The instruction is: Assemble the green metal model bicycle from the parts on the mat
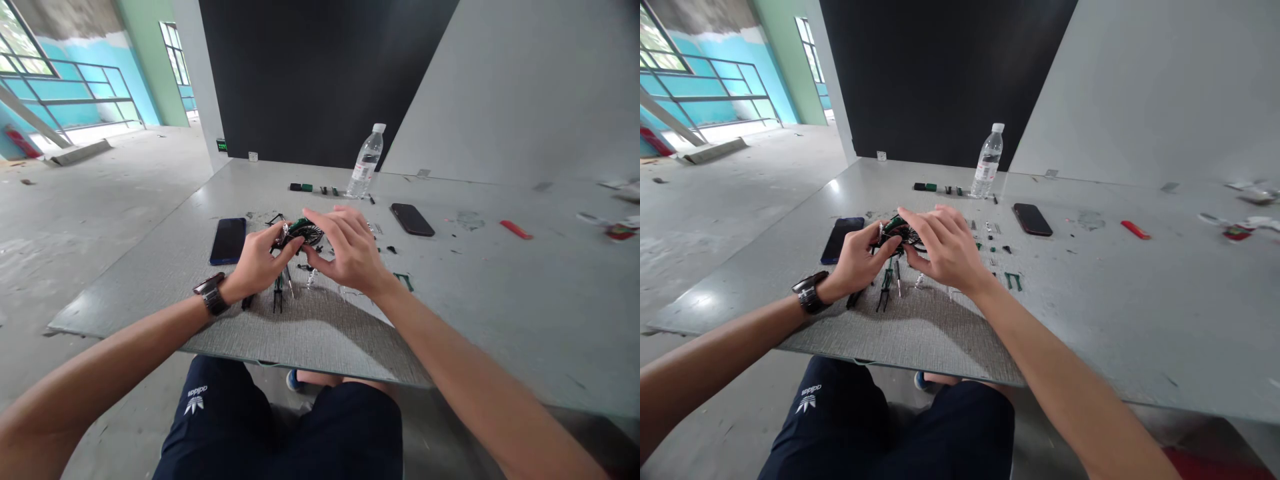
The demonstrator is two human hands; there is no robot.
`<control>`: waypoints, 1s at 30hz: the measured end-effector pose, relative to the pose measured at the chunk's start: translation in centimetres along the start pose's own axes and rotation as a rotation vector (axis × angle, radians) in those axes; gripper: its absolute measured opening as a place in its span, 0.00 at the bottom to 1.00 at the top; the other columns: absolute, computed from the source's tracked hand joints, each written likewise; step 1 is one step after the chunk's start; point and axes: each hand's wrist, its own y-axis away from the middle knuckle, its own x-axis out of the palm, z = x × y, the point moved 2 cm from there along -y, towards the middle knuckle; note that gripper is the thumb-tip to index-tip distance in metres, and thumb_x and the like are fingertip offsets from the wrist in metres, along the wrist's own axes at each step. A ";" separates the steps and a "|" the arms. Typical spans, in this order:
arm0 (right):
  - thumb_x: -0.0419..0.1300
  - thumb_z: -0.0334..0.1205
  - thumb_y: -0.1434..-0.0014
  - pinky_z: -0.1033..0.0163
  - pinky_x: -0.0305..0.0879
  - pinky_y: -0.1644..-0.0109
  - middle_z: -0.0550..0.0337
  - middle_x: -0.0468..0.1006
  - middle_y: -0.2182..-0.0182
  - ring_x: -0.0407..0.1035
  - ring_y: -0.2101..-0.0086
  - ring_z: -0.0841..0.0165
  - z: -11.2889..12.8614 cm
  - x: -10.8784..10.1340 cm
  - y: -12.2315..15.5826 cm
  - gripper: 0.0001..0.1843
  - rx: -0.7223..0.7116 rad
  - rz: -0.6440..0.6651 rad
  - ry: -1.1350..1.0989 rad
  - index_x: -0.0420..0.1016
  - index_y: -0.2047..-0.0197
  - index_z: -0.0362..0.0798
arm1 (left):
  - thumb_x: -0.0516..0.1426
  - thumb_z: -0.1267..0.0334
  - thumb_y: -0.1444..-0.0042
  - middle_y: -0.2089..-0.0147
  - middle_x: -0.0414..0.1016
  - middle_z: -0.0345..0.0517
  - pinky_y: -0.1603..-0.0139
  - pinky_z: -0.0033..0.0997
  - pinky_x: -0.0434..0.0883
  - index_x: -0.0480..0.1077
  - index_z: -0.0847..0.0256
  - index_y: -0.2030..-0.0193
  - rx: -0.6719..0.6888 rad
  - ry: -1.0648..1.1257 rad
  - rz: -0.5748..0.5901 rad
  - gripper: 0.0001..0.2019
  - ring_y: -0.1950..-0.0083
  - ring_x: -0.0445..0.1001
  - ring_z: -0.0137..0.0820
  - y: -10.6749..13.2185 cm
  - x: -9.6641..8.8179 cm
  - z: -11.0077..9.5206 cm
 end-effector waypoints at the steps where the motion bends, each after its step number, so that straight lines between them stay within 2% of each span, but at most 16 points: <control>1: 0.60 0.40 0.34 0.48 0.64 0.36 0.54 0.80 0.51 0.73 0.51 0.60 0.0 0.0 0.0 0.37 0.001 -0.002 0.002 0.52 0.26 0.52 | 0.58 0.60 0.35 0.67 0.79 0.42 0.67 0.28 0.69 0.74 0.62 0.57 -0.001 0.000 0.000 0.07 0.69 0.72 0.26 0.0 0.0 0.0; 6: 0.61 0.41 0.34 0.48 0.63 0.36 0.54 0.80 0.53 0.73 0.52 0.60 0.1 -0.1 0.0 0.36 -0.004 0.004 0.005 0.54 0.27 0.51 | 0.58 0.61 0.35 0.69 0.77 0.41 0.68 0.28 0.68 0.72 0.61 0.60 -0.007 -0.006 0.001 0.06 0.70 0.70 0.26 0.0 0.0 0.0; 12: 0.60 0.42 0.34 0.46 0.63 0.37 0.55 0.80 0.51 0.73 0.51 0.58 -0.1 0.0 0.0 0.39 0.015 0.038 -0.012 0.50 0.25 0.53 | 0.58 0.59 0.35 0.72 0.72 0.38 0.69 0.28 0.65 0.71 0.61 0.62 -0.016 -0.016 0.005 0.08 0.72 0.66 0.25 0.0 0.1 0.2; 16: 0.60 0.40 0.34 0.46 0.63 0.37 0.54 0.80 0.50 0.73 0.51 0.58 -0.1 0.0 0.1 0.37 0.016 0.046 -0.018 0.51 0.25 0.54 | 0.57 0.58 0.34 0.71 0.72 0.39 0.69 0.29 0.65 0.71 0.61 0.62 -0.028 -0.010 0.015 0.09 0.72 0.66 0.26 0.1 0.1 0.3; 22: 0.60 0.43 0.34 0.47 0.65 0.40 0.52 0.80 0.50 0.72 0.51 0.56 -0.1 0.0 0.1 0.36 0.010 0.060 -0.012 0.53 0.27 0.51 | 0.57 0.57 0.35 0.74 0.69 0.38 0.71 0.29 0.64 0.71 0.60 0.64 -0.028 -0.028 0.011 0.10 0.73 0.64 0.26 0.1 0.2 0.3; 30: 0.59 0.41 0.34 0.47 0.65 0.41 0.51 0.79 0.49 0.72 0.51 0.56 -0.2 0.0 0.1 0.37 0.012 0.079 -0.035 0.51 0.25 0.52 | 0.57 0.58 0.34 0.74 0.69 0.37 0.71 0.29 0.63 0.68 0.59 0.66 -0.016 -0.028 0.017 0.10 0.73 0.64 0.25 0.1 0.1 0.2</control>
